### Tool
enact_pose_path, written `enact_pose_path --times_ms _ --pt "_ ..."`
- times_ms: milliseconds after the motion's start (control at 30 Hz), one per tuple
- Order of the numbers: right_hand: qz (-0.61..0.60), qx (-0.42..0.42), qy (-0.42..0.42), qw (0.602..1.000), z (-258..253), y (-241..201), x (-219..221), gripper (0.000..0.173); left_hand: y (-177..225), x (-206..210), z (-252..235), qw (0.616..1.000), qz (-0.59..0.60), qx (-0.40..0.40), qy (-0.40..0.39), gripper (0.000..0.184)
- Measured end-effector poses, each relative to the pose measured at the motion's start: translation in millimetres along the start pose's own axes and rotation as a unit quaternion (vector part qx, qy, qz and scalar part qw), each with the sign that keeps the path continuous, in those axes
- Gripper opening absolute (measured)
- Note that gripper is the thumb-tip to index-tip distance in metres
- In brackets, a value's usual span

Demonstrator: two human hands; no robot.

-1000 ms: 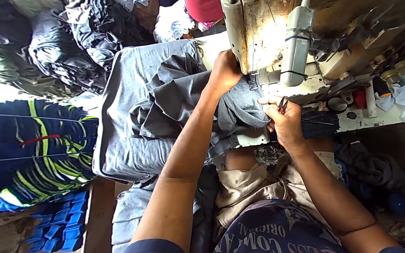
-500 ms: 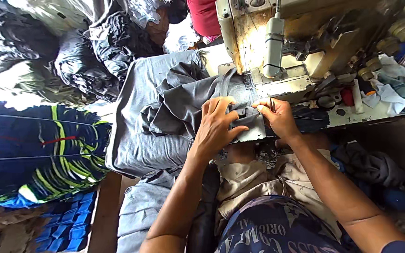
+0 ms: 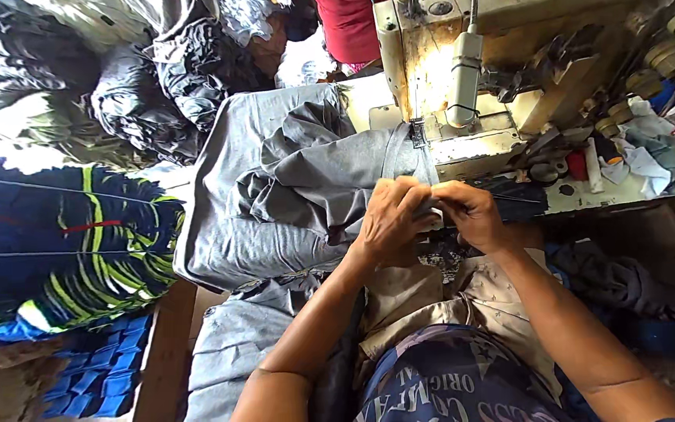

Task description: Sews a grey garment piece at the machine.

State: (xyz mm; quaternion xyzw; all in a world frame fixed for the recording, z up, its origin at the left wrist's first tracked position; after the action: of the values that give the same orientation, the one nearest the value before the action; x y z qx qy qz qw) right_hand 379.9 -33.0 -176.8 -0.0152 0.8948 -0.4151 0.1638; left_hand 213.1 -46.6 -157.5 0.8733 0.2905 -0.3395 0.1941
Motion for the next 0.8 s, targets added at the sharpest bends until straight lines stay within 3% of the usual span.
enact_pose_path --times_ms 67,133,233,400,800 --pt "0.004 0.034 0.025 0.999 8.1 6.5 -2.2 0.013 -23.1 15.5 3.9 0.996 -0.078 -0.013 -0.027 0.041" --pt "0.007 0.061 0.029 0.998 13.2 8.0 -3.1 0.013 -35.5 17.5 1.9 0.994 -0.103 -0.019 -0.043 0.029" --pt "-0.006 0.09 0.04 0.995 16.2 6.0 -5.8 0.013 -28.1 8.3 -10.4 0.991 -0.103 -0.009 -0.085 0.013" --pt "-0.035 0.127 0.05 0.99 16.1 5.5 -8.2 0.014 -19.1 -3.1 -21.3 0.985 -0.092 0.002 -0.143 0.015" --pt "-0.068 0.159 0.083 0.982 9.6 13.1 -6.4 0.012 -35.0 1.2 -33.9 0.985 -0.09 0.01 -0.148 0.015"
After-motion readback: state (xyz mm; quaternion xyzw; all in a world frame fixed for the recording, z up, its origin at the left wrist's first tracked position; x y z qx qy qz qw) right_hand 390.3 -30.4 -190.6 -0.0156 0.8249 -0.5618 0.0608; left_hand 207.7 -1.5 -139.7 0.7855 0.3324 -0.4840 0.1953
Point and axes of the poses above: each hand's wrist, its own z-axis away from the middle knuckle, its own x-axis out of the palm, y = z × x, the point moved 6 cm from there along -z, towards the middle knuckle, and after that the axes turned 3 degrees about x, right-handed, at the moved point
